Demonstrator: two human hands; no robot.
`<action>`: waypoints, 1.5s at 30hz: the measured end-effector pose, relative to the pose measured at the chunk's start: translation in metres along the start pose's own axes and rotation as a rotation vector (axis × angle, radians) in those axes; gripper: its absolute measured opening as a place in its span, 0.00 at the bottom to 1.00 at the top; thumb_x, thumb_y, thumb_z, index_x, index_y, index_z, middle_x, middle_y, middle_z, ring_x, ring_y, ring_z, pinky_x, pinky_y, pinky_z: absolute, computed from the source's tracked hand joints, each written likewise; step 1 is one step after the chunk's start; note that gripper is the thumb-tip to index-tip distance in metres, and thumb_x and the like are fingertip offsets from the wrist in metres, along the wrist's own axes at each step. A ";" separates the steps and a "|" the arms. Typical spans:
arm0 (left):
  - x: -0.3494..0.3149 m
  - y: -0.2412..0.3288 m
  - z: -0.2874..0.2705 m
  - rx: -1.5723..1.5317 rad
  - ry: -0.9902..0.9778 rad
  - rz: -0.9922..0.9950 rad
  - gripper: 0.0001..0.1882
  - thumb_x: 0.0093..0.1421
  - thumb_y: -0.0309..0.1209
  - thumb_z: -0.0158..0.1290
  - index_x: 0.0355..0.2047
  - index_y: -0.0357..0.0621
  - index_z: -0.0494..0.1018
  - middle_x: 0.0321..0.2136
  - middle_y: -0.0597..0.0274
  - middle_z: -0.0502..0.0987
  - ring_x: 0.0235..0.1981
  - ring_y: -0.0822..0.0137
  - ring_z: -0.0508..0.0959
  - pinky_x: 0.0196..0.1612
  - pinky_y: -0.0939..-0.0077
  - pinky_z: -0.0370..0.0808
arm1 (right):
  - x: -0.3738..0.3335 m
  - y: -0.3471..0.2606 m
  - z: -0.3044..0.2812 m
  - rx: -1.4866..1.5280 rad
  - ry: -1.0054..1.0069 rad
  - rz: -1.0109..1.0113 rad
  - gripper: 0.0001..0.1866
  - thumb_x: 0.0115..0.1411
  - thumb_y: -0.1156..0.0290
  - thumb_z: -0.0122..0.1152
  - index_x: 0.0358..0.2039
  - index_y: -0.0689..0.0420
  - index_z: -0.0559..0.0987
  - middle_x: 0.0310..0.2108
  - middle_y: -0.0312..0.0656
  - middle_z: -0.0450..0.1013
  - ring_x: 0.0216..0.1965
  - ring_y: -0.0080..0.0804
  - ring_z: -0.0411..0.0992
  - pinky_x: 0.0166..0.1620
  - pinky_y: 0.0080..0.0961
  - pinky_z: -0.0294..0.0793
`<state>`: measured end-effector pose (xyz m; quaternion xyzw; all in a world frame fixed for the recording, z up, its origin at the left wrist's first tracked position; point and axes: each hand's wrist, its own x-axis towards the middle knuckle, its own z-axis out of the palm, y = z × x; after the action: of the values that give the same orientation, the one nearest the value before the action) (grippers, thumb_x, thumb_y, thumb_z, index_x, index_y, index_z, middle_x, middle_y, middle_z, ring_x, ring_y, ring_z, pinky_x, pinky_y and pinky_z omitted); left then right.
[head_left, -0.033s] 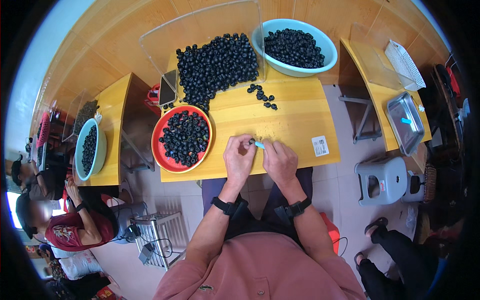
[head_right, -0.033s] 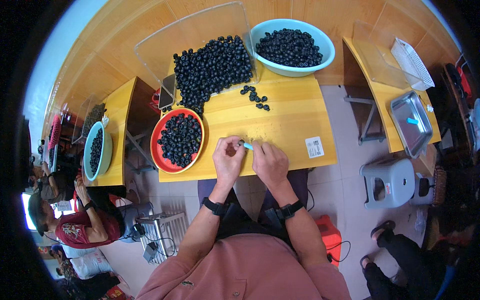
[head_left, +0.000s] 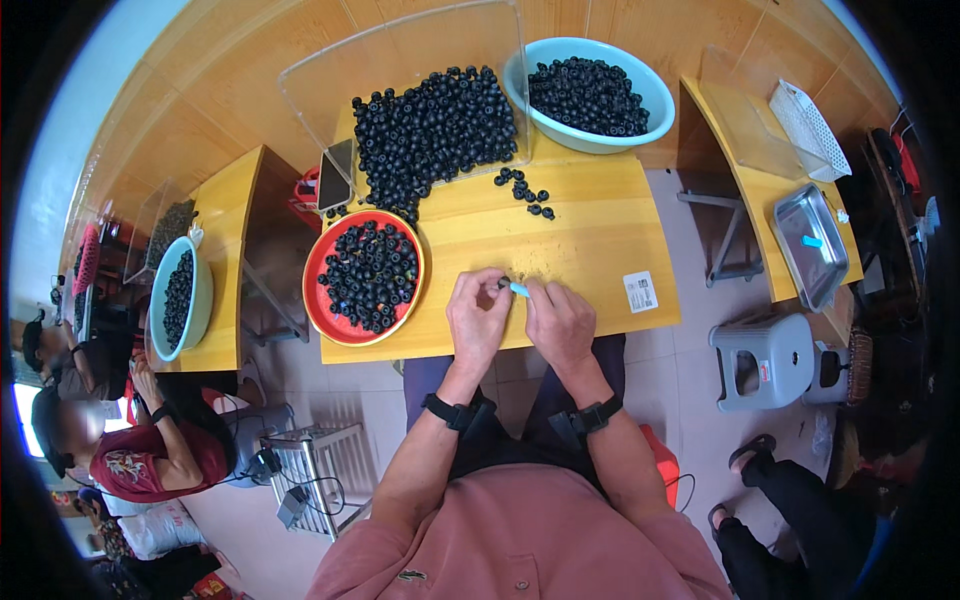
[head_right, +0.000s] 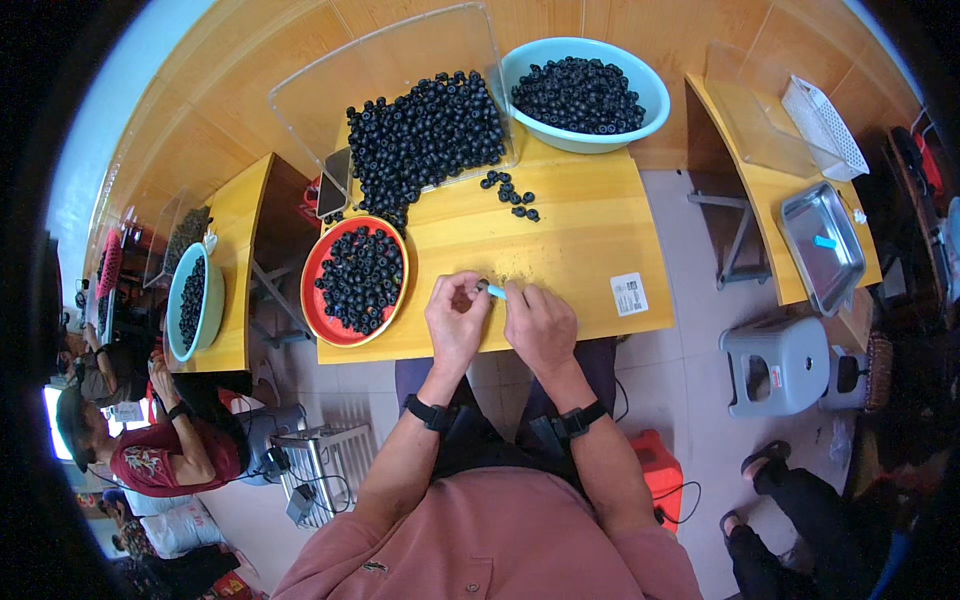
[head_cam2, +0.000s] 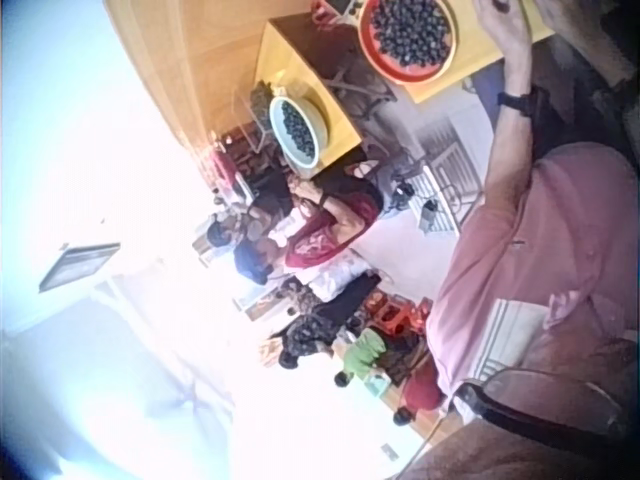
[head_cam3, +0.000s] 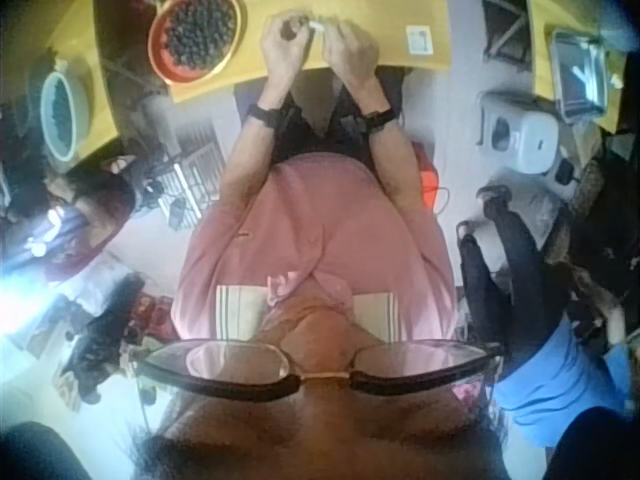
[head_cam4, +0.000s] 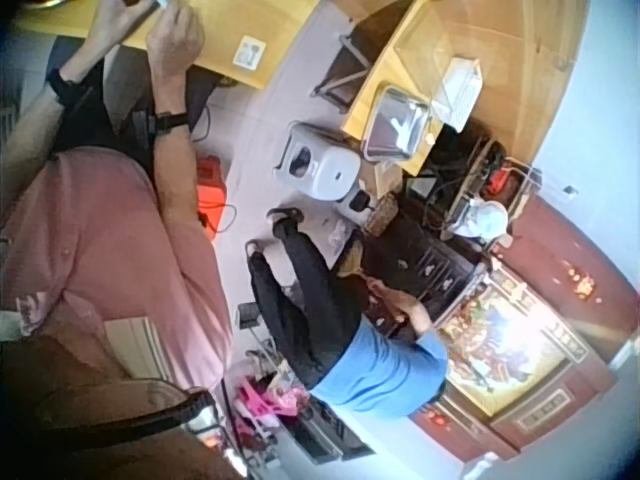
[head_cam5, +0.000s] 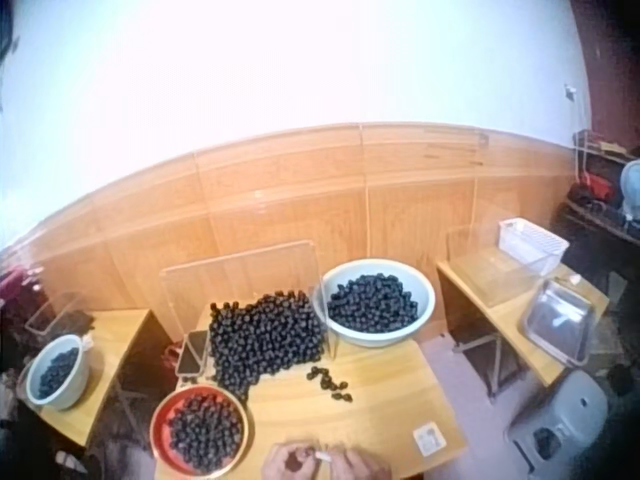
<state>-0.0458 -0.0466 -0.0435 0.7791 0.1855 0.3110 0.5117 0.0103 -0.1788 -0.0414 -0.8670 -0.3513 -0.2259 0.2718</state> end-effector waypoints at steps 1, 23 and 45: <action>-0.001 -0.001 0.000 -0.001 0.000 -0.001 0.15 0.55 0.16 0.65 0.42 0.40 0.80 0.33 0.60 0.77 0.32 0.68 0.80 0.36 0.75 0.78 | 0.000 0.000 0.000 0.000 0.003 -0.001 0.08 0.59 0.72 0.64 0.40 0.56 0.82 0.25 0.39 0.68 0.27 0.37 0.75 0.30 0.35 0.75; 0.012 0.004 -0.047 0.099 0.154 0.180 0.09 0.57 0.15 0.62 0.38 0.38 0.81 0.34 0.57 0.78 0.34 0.66 0.79 0.40 0.75 0.77 | 0.004 0.003 0.004 0.004 0.043 0.095 0.09 0.58 0.72 0.65 0.40 0.55 0.82 0.25 0.40 0.71 0.27 0.40 0.75 0.31 0.37 0.75; 0.158 -0.015 0.051 0.648 -0.553 0.459 0.34 0.54 0.13 0.50 0.64 0.33 0.65 0.69 0.38 0.62 0.71 0.41 0.61 0.72 0.56 0.62 | 0.005 0.002 0.000 0.088 0.158 0.108 0.08 0.57 0.73 0.66 0.39 0.56 0.83 0.25 0.41 0.71 0.26 0.41 0.75 0.31 0.38 0.75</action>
<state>0.1059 0.0210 -0.0251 0.9727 -0.0468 0.1235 0.1909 0.0148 -0.1777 -0.0392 -0.8513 -0.2912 -0.2631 0.3481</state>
